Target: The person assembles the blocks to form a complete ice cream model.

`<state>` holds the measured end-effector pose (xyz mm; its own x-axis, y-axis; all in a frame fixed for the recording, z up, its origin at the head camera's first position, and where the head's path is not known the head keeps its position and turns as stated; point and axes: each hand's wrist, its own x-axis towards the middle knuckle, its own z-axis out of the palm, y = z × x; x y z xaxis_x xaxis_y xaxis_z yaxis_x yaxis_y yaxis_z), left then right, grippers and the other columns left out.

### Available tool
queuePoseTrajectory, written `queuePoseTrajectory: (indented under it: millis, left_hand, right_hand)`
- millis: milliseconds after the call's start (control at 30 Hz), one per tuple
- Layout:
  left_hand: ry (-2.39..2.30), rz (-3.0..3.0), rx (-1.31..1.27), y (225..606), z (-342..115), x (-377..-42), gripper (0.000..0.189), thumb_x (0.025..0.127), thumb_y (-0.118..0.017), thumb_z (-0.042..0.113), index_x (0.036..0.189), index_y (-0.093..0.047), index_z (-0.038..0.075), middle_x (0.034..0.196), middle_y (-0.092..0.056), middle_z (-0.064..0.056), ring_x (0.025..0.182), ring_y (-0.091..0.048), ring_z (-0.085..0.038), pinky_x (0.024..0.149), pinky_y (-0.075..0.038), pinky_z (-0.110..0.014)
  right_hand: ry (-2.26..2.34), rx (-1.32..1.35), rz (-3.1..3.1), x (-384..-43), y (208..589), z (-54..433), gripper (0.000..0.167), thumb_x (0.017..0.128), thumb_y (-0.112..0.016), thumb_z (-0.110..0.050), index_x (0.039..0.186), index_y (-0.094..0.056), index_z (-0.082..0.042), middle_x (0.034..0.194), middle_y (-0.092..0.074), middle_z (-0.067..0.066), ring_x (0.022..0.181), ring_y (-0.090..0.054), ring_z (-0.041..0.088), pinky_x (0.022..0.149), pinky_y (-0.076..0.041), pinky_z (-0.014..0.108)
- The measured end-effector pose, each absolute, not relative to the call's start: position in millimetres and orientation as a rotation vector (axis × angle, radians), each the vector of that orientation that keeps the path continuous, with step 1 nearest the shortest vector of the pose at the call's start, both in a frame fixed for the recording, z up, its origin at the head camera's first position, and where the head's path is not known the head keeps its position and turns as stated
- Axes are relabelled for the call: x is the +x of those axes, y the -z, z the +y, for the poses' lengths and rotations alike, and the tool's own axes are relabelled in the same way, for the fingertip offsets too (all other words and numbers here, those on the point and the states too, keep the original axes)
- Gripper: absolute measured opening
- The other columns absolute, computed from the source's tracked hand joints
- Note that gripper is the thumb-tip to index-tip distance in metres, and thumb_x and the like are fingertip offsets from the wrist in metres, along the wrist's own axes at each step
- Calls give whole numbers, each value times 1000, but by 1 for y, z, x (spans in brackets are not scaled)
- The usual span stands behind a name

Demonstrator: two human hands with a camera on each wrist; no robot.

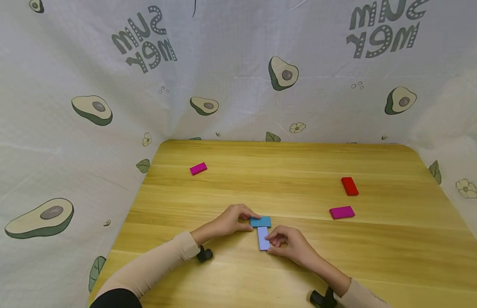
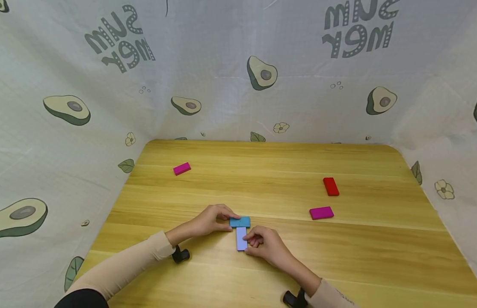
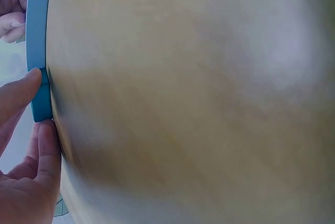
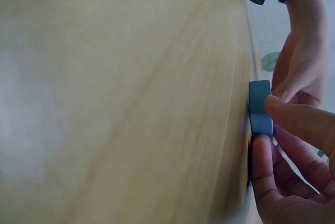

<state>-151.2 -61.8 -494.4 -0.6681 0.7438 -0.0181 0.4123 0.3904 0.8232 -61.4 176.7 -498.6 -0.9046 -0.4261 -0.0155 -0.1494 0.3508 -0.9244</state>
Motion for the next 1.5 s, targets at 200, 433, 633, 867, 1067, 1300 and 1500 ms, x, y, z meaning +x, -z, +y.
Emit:
queuePoseTrajectory:
  millis: [200, 433, 633, 867, 1067, 1300, 1500]
  left_hand:
    - [-1173, 2267, 999, 493, -62, -151, 36, 87, -77, 4, 123, -71, 5, 116, -68, -5, 109, -60, -17, 92, -49, -23]
    - [-1182, 2260, 997, 495, -61, -153, 35, 88, -77, 6, 122, -72, 6, 115, -68, -6, 109, -61, -17, 92, -49, -23]
    - [-1180, 2256, 998, 494, -61, -154, 36, 88, -76, 4, 123, -71, 5, 114, -67, -6, 108, -61, -18, 92, -49, -23]
    - [-1176, 2256, 987, 494, -61, -153, 36, 88, -76, 4, 123, -71, 5, 114, -67, -6, 107, -60, -17, 91, -49, -22]
    - [-1179, 2255, 980, 494, -60, -153, 36, 88, -76, 3, 124, -71, 5, 114, -67, -6, 108, -60, -17, 91, -49, -22]
    - [-1178, 2246, 984, 496, -61, -153, 37, 88, -75, 4, 125, -71, 6, 117, -66, -5, 110, -59, -17, 92, -48, -22]
    - [-1173, 2243, 983, 496, -62, -153, 37, 89, -75, 6, 126, -70, 8, 118, -64, -5, 110, -58, -18, 92, -48, -23]
  right_hand:
    - [1558, -502, 2372, -63, 498, 175, 22, 80, -82, -2, 100, -71, 1, 90, -67, 5, 78, -60, 14, 69, -53, 24]
    - [1561, -502, 2370, -64, 496, 172, 22, 81, -82, -3, 99, -71, 0, 91, -67, 5, 78, -60, 14, 69, -53, 24]
    - [1580, -492, 2362, -64, 496, 172, 22, 81, -82, -3, 99, -70, 1, 93, -67, 6, 79, -60, 15, 69, -53, 24]
    - [1571, -487, 2374, -65, 498, 171, 22, 80, -82, -2, 99, -70, 1, 92, -66, 6, 79, -60, 16, 69, -53, 23]
    - [1574, -485, 2374, -64, 498, 170, 22, 80, -82, -2, 98, -71, 1, 92, -66, 6, 79, -59, 16, 68, -53, 24]
    - [1594, -541, 2344, -64, 500, 175, 25, 81, -82, -7, 101, -70, 0, 96, -67, 8, 81, -61, 18, 71, -55, 27]
    - [1649, -590, 2342, -67, 501, 184, 24, 82, -81, -5, 102, -69, 2, 95, -69, 11, 81, -62, 19, 71, -55, 25]
